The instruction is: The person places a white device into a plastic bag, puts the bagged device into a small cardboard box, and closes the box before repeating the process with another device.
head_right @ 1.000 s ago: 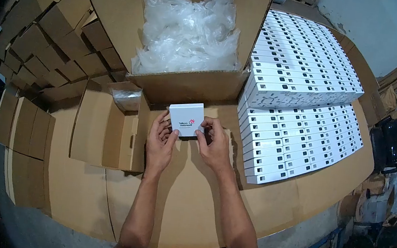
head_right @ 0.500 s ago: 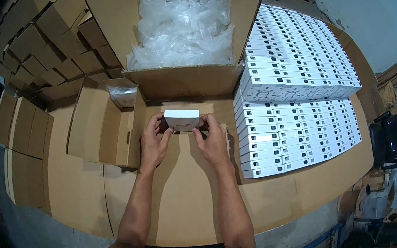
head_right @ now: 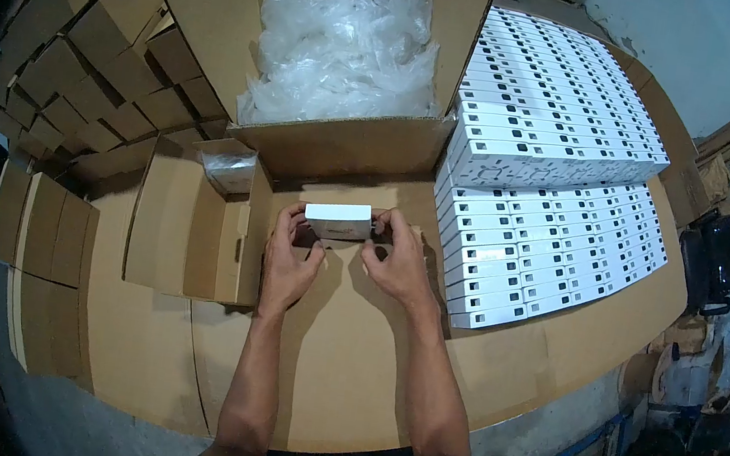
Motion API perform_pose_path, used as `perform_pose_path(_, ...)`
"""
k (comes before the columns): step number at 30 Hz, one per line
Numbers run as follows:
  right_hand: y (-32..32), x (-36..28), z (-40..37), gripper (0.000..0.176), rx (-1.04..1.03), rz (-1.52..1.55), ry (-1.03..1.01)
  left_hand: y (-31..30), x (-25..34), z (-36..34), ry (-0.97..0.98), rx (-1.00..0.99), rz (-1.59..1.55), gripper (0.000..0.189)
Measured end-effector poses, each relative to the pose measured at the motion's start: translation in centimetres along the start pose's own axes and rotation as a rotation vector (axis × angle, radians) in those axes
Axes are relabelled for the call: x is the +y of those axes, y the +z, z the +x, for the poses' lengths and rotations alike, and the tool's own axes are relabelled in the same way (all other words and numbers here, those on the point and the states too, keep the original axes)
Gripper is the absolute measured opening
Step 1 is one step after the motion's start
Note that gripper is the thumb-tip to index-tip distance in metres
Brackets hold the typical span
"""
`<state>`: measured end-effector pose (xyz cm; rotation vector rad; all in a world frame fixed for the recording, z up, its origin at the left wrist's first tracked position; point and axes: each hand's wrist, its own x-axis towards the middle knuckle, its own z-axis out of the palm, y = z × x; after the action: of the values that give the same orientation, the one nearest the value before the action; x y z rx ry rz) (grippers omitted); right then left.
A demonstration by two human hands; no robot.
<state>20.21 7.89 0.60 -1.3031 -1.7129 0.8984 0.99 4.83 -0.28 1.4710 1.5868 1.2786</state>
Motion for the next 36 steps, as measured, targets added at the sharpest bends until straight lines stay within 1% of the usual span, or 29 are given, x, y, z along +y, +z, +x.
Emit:
perform_pose_path(3,0.5,1.5,0.2,0.03,0.084,0.179,-0.161,0.6,0.8,-0.3,0.065,0.087,0.017,0.069)
perform_pose_path(5,0.7,2.2,0.2,0.031,0.081,0.235,-0.108,0.9,1.1,-0.5,0.102,0.167,0.063,0.074)
perform_pose_path(8,0.7,2.4,0.4,0.031,0.089,0.25,-0.048,0.8,2.9,-0.9,0.258,0.317,0.123,0.063)
perform_pose_path(11,0.8,2.3,0.4,0.031,0.103,0.26,-0.043,0.9,4.5,-0.5,0.398,0.317,0.179,0.05)
perform_pose_path(12,0.8,2.3,0.3,0.031,0.106,0.267,-0.047,1.4,6.1,0.3,0.425,0.366,0.129,0.032)
perform_pose_path(15,0.4,1.3,0.2,0.032,0.078,0.242,-0.016,1.8,9.1,4.5,0.498,0.371,0.152,0.022)
perform_pose_path(16,0.0,0.6,0.1,0.031,0.077,0.155,0.002,2.0,10.7,6.1,0.482,0.36,0.136,0.015)
perform_pose_path(19,0.3,1.6,0.2,0.028,0.092,0.152,0.014,2.6,12.5,12.3,0.37,0.165,0.063,0.021)
perform_pose_path(22,0.6,2.0,0.2,0.028,0.101,0.258,0.014,3.5,13.1,19.7,0.398,-0.063,0.152,0.031)
perform_pose_path(23,0.8,2.5,0.2,0.028,0.106,0.293,0.005,4.0,12.2,21.7,0.571,-0.114,0.25,0.036)
perform_pose_path(25,0.8,2.9,0.2,0.027,0.101,0.268,0.009,4.8,10.1,25.3,0.912,-0.213,0.454,0.047)
perform_pose_path(26,0.7,2.7,0.2,0.028,0.099,0.252,0.01,4.9,9.6,26.0,0.843,-0.356,0.582,0.064)
perform_pose_path(29,0.5,2.2,0.2,0.029,0.093,0.265,0.017,5.1,8.2,27.2,0.489,-0.494,0.592,0.071)
perform_pose_path(30,0.4,2.1,0.2,0.029,0.088,0.266,0.025,5.5,7.9,26.7,0.728,-0.215,0.413,0.067)
perform_pose_path(31,0.5,2.0,0.1,0.028,0.081,0.269,0.037,5.7,7.8,26.5,0.738,-0.128,0.448,0.065)
perform_pose_path(33,0.3,1.5,0.1,0.028,0.075,0.27,0.04,4.9,10.7,24.4,0.746,0.05,0.517,0.06)
perform_pose_path(36,0.5,1.9,0.1,0.026,0.077,0.238,0.043,4.5,10.7,24.9,0.662,0.04,0.36,0.045)
